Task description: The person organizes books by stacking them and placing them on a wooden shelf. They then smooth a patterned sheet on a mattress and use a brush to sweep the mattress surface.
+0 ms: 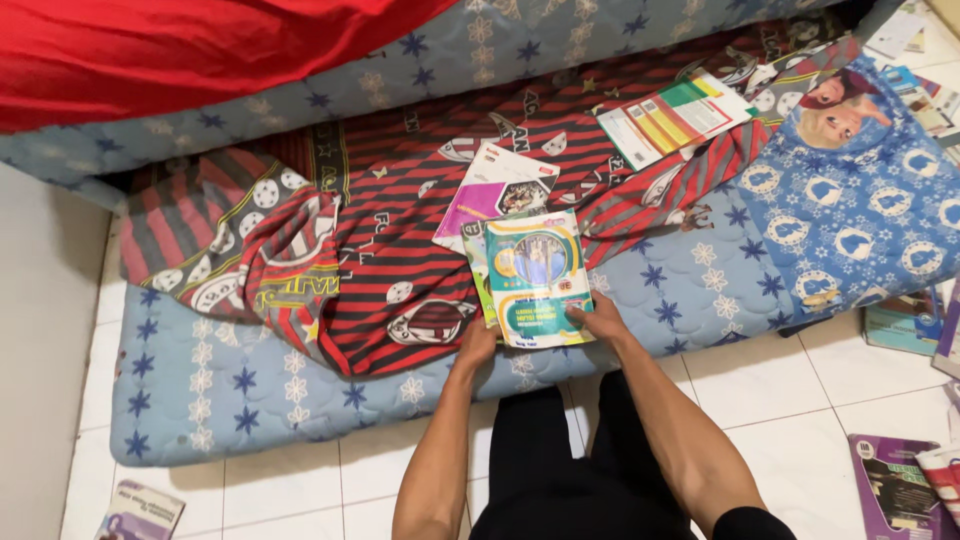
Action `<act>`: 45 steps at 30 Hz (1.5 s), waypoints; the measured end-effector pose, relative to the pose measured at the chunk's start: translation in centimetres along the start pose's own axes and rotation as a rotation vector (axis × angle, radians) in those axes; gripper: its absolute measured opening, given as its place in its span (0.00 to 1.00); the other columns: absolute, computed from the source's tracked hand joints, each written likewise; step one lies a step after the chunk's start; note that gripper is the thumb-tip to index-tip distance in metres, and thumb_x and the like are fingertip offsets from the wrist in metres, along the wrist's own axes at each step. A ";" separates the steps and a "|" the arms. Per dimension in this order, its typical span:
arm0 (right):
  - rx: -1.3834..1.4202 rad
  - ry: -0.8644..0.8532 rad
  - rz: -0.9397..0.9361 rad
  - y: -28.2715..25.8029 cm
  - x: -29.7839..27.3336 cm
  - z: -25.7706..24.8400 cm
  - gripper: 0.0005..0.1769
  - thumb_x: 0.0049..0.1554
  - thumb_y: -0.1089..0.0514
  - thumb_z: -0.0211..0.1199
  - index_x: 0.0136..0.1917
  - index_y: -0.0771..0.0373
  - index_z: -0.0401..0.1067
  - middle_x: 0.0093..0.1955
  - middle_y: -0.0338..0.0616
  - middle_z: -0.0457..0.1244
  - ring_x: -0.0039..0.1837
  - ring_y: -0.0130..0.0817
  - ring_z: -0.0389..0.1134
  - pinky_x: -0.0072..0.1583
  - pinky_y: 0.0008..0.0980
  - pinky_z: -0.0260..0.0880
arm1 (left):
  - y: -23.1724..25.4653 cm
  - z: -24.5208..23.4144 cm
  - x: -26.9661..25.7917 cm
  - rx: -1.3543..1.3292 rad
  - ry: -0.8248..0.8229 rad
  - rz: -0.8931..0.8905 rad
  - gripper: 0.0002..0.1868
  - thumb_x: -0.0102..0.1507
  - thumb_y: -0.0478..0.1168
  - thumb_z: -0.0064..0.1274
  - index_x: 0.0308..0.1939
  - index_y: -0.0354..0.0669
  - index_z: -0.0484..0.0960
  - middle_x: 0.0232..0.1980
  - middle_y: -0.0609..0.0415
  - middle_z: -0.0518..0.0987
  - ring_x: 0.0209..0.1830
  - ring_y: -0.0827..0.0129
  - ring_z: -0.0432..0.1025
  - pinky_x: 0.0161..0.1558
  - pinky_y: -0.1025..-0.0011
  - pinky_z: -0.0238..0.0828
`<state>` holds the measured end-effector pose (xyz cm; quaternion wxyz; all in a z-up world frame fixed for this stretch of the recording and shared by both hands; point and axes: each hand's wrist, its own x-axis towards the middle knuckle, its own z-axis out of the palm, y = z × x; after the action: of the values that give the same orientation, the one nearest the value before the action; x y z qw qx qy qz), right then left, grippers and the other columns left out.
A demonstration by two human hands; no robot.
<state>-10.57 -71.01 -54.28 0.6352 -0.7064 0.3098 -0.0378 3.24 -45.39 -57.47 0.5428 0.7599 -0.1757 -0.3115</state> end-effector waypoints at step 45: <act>0.089 -0.168 0.044 4.3 -0.5 -2.9 0.17 0.62 0.54 0.63 0.54 0.73 0.75 0.47 0.46 0.70 0.48 0.28 0.67 0.51 0.31 0.68 | 1.1 4.7 -5.3 0.093 0.182 -0.065 0.20 0.68 0.41 0.51 0.62 0.36 0.77 0.53 0.48 0.84 0.51 0.65 0.77 0.55 0.67 0.72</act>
<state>-13.94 -73.28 -57.51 0.6904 -0.6712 0.2690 0.0216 -3.72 -45.91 -55.99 0.5103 0.8147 -0.1152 -0.2502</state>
